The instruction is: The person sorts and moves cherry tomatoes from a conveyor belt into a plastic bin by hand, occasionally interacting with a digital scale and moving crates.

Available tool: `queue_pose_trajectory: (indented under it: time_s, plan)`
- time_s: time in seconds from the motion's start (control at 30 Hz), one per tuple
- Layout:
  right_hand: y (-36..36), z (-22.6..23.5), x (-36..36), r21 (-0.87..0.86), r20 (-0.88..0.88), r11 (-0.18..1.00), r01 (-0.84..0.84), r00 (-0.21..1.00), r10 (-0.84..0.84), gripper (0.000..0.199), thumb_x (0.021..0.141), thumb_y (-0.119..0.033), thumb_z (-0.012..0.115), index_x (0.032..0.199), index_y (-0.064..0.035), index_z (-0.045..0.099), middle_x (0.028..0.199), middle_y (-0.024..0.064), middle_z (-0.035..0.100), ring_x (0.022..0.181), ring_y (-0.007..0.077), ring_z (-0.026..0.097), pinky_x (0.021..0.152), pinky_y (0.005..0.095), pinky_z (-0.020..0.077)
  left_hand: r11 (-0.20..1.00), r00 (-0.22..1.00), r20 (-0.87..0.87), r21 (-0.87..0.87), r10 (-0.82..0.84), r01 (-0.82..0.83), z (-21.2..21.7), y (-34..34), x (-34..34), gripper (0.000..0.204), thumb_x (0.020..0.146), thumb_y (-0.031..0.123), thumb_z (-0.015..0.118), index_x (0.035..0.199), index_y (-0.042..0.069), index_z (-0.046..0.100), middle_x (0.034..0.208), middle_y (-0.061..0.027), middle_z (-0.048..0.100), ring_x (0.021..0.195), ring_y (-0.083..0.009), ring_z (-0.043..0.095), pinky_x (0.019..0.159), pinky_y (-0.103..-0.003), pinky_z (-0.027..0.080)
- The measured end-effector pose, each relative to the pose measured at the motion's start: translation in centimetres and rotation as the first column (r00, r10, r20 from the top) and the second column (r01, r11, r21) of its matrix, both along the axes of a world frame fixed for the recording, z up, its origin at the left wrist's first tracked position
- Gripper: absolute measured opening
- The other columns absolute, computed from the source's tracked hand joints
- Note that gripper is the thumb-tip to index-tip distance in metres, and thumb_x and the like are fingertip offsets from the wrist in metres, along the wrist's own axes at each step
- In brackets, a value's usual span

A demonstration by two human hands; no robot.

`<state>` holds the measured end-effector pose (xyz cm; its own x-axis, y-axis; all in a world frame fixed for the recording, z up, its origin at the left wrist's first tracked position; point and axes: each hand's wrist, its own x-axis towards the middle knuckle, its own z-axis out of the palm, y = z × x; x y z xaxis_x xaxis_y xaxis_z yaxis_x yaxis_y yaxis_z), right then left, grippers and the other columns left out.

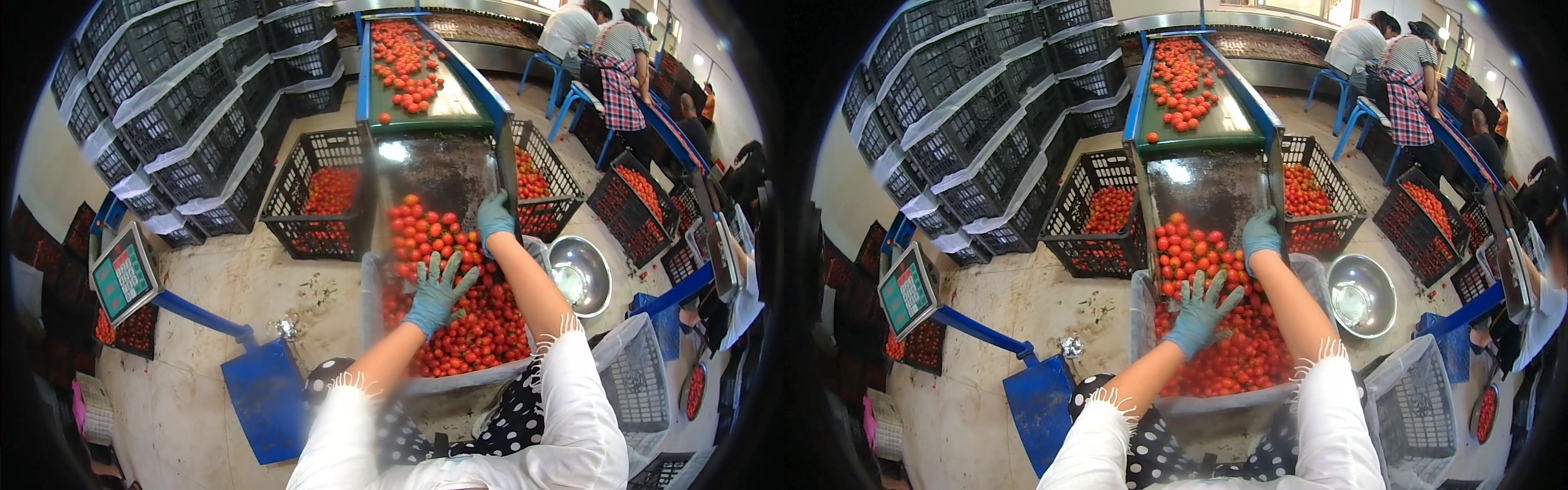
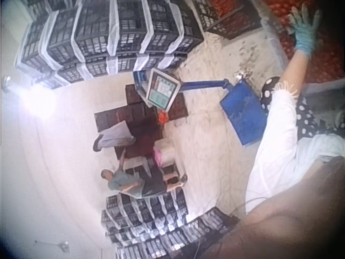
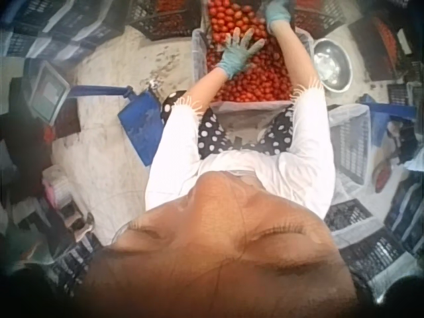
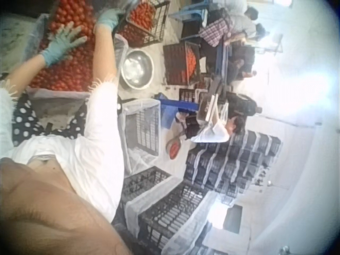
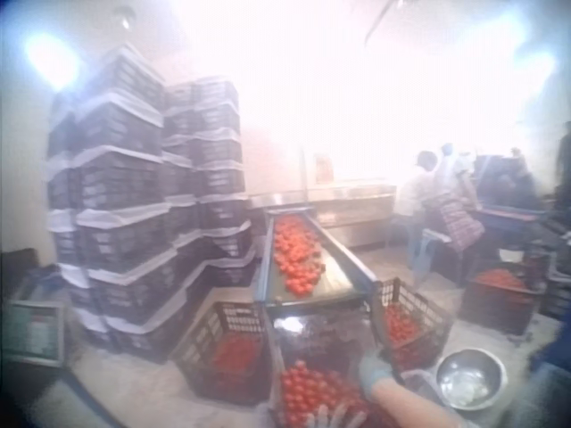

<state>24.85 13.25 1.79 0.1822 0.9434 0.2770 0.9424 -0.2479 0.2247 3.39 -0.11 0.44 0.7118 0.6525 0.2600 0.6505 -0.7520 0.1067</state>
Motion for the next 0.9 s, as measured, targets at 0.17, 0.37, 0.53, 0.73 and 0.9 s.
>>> queue_pose_trajectory:
  time_s: [0.17,0.37,0.53,0.73,0.9]
  plan:
    - [-2.5,6.4,-9.5,-0.245,-0.421,0.918,-0.312,0.887,0.189,0.027,0.084,-0.010,0.049,0.107,-0.0059,0.064,0.097,0.0215,0.064,0.087,0.0390,0.063,0.080,0.0450,0.0517,0.992,0.996,-0.054,-0.096,0.074,-0.078,-0.2,0.1,-4.0,0.105,0.060,0.052,0.077,0.147,0.029,0.023,0.153,-0.0193,0.008,0.137,-0.0504,0.010,0.103,-0.070,0.011]
    - [2.9,2.1,-12.1,0.561,-0.653,0.603,-0.567,0.144,0.743,0.041,0.083,0.001,0.049,0.121,-0.0080,0.060,0.132,0.0195,0.051,0.120,0.0293,0.051,0.101,0.0361,0.0411,0.996,0.996,0.081,-0.080,-0.042,0.049,-0.8,1.5,-2.9,0.121,0.052,0.050,0.083,0.149,0.029,0.014,0.153,-0.0228,0.006,0.137,-0.0523,0.009,0.103,-0.069,0.015]
    - [2.7,-3.9,-17.5,0.284,-0.381,0.542,-0.791,0.426,0.821,0.062,0.069,0.009,0.047,0.130,-0.0043,0.050,0.129,0.0233,0.051,0.117,0.0398,0.050,0.101,0.0406,0.0395,0.986,0.953,0.259,0.087,-0.159,0.141,-7.0,0.3,-3.8,0.122,0.050,0.053,0.079,0.149,0.019,0.015,0.153,-0.0242,0.005,0.140,-0.0463,0.003,0.108,-0.065,0.007]
    - [-3.2,-2.4,-15.2,0.064,-0.440,0.515,-0.855,0.439,0.783,0.038,0.066,0.004,0.053,0.101,-0.0051,0.062,0.103,0.0182,0.063,0.098,0.0383,0.056,0.084,0.0433,0.0462,0.969,0.944,0.234,0.146,-0.232,0.201,-6.9,0.3,-2.5,0.108,0.057,0.047,0.076,0.146,0.016,0.024,0.148,-0.0204,0.024,0.135,-0.0424,0.024,0.108,-0.059,0.019]
    - [-6.3,-1.2,-11.4,0.090,-0.670,0.456,-0.885,0.285,0.685,0.029,0.065,0.004,0.056,0.089,-0.0052,0.069,0.087,0.0161,0.067,0.086,0.0336,0.063,0.079,0.0388,0.0507,0.960,0.920,0.274,0.070,-0.281,0.272,-5.6,-0.1,-2.5,0.072,0.063,0.034,0.072,0.127,0.012,0.045,0.117,-0.0173,0.053,0.109,-0.0378,0.050,0.092,-0.051,0.038]
